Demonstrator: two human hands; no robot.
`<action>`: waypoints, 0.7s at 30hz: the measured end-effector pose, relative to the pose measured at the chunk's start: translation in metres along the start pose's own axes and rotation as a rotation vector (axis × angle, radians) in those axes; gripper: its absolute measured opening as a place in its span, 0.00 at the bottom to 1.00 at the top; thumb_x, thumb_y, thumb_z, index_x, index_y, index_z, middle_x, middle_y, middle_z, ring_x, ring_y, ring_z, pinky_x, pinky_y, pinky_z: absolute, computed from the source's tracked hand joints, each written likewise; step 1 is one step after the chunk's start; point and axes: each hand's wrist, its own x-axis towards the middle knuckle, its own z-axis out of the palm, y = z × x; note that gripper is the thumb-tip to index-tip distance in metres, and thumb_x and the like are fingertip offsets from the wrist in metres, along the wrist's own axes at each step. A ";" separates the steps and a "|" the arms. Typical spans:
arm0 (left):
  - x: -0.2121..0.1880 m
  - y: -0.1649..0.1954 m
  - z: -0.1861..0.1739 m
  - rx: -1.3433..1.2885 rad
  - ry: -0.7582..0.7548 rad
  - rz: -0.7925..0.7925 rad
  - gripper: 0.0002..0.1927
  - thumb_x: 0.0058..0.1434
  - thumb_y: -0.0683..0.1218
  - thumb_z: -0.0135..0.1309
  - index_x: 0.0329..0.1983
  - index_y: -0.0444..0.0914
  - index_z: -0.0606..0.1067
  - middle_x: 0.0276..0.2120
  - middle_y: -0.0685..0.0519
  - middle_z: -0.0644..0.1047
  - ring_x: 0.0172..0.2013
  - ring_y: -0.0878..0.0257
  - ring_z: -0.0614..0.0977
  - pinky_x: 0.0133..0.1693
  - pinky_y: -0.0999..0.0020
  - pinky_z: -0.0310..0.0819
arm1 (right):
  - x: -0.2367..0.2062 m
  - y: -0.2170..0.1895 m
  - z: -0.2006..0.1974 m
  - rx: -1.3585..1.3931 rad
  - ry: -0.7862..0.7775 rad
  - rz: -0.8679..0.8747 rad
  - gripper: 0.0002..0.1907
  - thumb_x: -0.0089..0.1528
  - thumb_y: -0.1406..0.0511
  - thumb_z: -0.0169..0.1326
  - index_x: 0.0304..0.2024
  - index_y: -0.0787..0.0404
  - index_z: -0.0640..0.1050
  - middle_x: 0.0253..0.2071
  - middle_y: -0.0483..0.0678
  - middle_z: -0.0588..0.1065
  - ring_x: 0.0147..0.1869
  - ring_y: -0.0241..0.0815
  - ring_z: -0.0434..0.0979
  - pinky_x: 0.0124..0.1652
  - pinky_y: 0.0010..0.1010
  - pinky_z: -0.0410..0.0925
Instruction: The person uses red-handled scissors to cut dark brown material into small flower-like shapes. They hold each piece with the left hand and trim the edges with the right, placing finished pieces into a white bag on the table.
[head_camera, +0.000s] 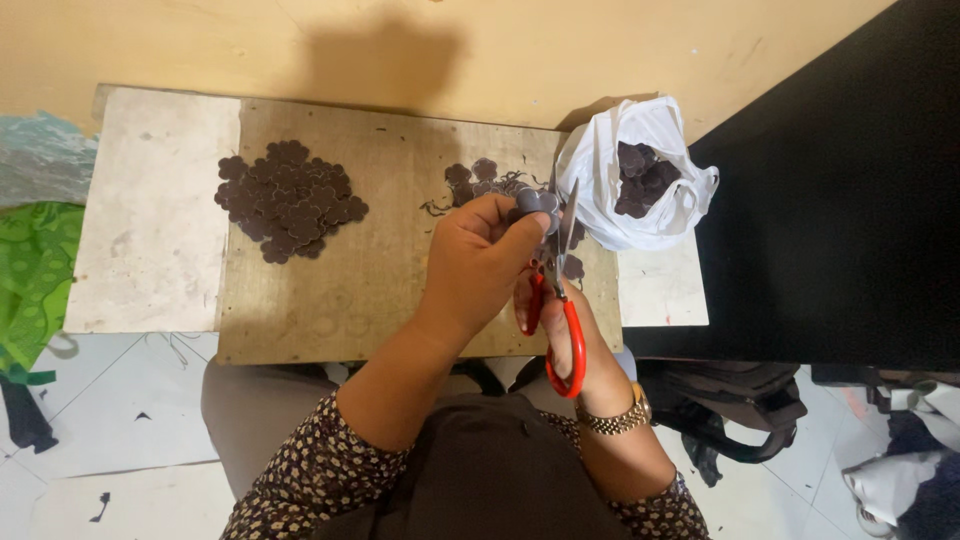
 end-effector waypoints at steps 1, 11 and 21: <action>0.000 0.000 0.001 -0.022 0.000 -0.007 0.07 0.64 0.43 0.58 0.35 0.32 0.78 0.25 0.56 0.78 0.25 0.74 0.74 0.27 0.79 0.68 | 0.000 0.000 0.000 -0.011 0.007 0.011 0.40 0.65 0.32 0.36 0.43 0.63 0.68 0.32 0.43 0.65 0.35 0.35 0.65 0.37 0.26 0.62; -0.002 -0.003 0.002 0.003 0.044 -0.007 0.06 0.64 0.41 0.58 0.34 0.33 0.78 0.26 0.58 0.78 0.26 0.75 0.74 0.29 0.79 0.69 | -0.008 0.003 -0.001 0.008 0.044 0.062 0.37 0.67 0.34 0.40 0.37 0.61 0.66 0.30 0.42 0.61 0.32 0.32 0.58 0.31 0.24 0.57; 0.000 -0.004 -0.005 -0.079 -0.040 -0.030 0.05 0.65 0.41 0.58 0.35 0.33 0.78 0.28 0.58 0.79 0.28 0.75 0.75 0.30 0.79 0.67 | -0.002 -0.006 -0.003 0.006 -0.024 -0.023 0.39 0.67 0.32 0.36 0.37 0.61 0.67 0.33 0.44 0.64 0.36 0.36 0.63 0.37 0.27 0.59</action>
